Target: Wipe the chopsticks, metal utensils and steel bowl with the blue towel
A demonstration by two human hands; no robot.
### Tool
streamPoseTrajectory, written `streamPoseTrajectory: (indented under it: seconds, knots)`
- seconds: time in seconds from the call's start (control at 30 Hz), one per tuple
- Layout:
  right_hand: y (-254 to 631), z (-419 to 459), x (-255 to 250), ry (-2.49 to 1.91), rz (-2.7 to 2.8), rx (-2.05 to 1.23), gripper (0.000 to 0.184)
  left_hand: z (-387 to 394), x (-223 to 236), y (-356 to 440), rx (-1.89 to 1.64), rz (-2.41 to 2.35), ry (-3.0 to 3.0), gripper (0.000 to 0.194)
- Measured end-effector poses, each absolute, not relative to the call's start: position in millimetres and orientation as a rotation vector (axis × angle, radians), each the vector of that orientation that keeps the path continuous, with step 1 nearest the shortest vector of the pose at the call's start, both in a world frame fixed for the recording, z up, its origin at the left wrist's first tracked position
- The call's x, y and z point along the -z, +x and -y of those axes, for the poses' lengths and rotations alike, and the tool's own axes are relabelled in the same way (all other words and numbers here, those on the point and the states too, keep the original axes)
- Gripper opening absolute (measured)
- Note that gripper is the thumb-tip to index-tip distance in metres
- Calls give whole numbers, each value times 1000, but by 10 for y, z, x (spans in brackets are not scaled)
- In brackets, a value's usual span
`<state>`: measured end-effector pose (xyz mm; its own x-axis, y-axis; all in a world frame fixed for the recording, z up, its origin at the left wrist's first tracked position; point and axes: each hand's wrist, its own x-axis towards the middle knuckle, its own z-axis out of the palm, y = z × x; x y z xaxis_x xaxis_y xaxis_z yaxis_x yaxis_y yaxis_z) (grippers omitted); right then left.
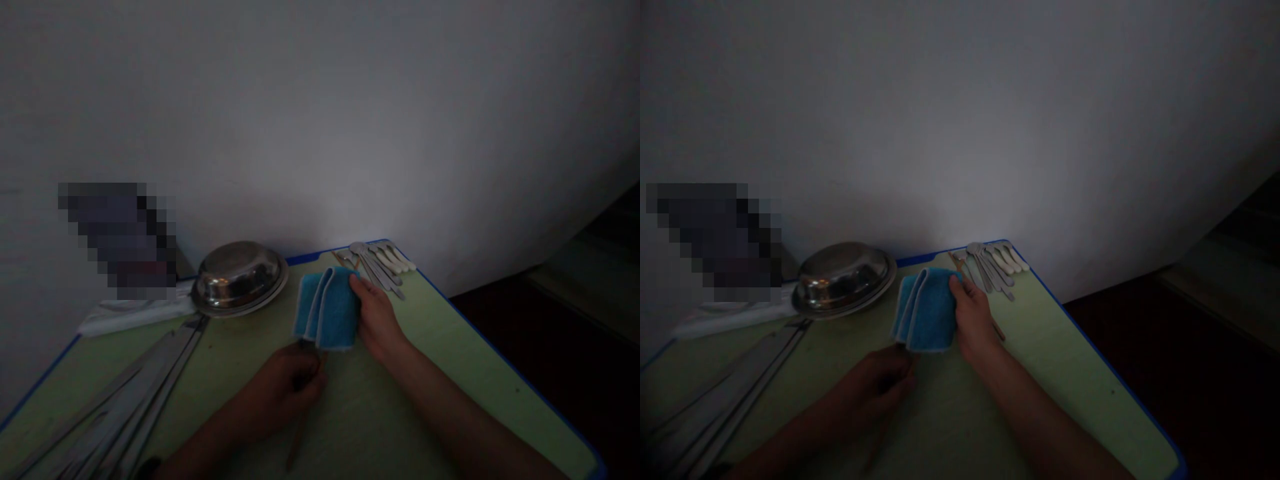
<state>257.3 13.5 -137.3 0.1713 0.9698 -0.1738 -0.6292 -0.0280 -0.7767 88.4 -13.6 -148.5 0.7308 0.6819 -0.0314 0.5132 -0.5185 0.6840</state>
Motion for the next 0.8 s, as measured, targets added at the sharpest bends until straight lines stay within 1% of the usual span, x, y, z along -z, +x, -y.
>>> streamPoseTrajectory:
  seconds: [0.2,0.4,0.5,0.8]
  knots:
    - [2595,-169,1432,-926,439,-1309,15,129,1532,873,-302,-959,2242,25]
    - [2665,-251,1460,-912,332,-1228,20,140,1538,866,-321,-960,2252,16]
    - [2691,-257,1421,-901,323,-1158,21,145,1527,866,-326,-960,2261,18]
    - [2631,-175,1371,-914,474,-1201,22,132,1501,868,-310,-925,2291,24]
